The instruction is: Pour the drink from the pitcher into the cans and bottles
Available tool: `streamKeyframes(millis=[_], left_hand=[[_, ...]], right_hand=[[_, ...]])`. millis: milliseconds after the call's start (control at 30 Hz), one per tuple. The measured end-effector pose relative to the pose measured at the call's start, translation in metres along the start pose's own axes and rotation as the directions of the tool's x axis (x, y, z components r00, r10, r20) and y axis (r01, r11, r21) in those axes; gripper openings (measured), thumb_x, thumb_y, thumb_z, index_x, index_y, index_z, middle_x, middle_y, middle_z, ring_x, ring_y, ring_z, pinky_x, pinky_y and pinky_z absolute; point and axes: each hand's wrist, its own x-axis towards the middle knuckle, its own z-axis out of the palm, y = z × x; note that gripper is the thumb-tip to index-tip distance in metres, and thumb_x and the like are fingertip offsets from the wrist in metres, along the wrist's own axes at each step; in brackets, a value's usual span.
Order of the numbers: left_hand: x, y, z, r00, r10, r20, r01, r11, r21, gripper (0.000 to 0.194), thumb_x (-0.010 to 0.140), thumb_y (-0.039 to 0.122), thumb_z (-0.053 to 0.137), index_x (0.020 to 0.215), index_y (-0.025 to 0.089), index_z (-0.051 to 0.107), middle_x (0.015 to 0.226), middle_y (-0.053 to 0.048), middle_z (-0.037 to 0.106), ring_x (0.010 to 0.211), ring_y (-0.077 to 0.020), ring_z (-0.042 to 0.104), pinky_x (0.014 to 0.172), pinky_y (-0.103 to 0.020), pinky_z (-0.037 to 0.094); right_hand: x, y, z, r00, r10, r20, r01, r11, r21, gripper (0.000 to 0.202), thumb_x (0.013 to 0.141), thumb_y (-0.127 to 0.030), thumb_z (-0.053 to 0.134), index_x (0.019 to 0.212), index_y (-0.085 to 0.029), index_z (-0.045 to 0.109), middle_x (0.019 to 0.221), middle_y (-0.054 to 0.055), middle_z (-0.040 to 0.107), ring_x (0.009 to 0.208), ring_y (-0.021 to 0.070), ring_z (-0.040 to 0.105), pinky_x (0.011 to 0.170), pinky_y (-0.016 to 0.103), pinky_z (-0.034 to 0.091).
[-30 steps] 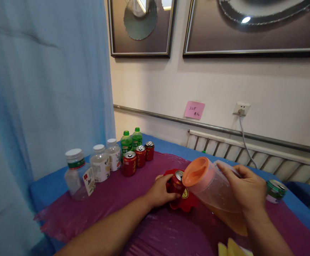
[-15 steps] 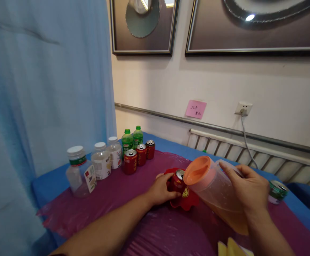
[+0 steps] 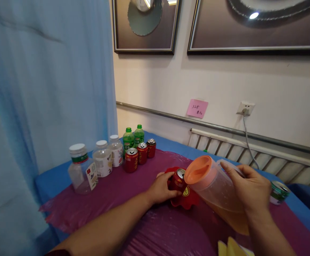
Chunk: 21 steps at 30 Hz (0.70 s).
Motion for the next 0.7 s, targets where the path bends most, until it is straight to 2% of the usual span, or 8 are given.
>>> streamKeyframes(millis=[233,700], left_hand=[[-0.0001,0.001,0.0002,1.0,-0.004,-0.002,0.003,1.0,-0.002,0.07,0.063,0.044,0.087,0.128,0.025,0.066,0.129,-0.005,0.071,0.117,-0.0335,0.062,0.107,-0.045,0.04],[-0.0014,0.0053,-0.0012,1.0,-0.026,-0.008,0.026,1.0,-0.002,0.068,0.063,0.044,0.086,0.125,0.024,0.068,0.124,-0.006,0.073,0.115,-0.0335,0.062,0.106,-0.044,0.042]], right_hand=[[-0.0029,-0.0052,-0.0012,1.0,0.026,-0.003,-0.026,0.999,0.022,0.059,0.066,-0.079,0.066,0.06,-0.02,0.064,0.053,-0.004,0.04,0.058,0.0148,0.044,0.054,0.027,0.031],[-0.0048,-0.0078,-0.0018,1.0,-0.021,-0.018,0.022,1.0,0.02,0.056,0.07,-0.073,0.068,0.058,-0.02,0.061,0.054,-0.004,0.037,0.056,0.014,0.041,0.052,0.026,0.031]])
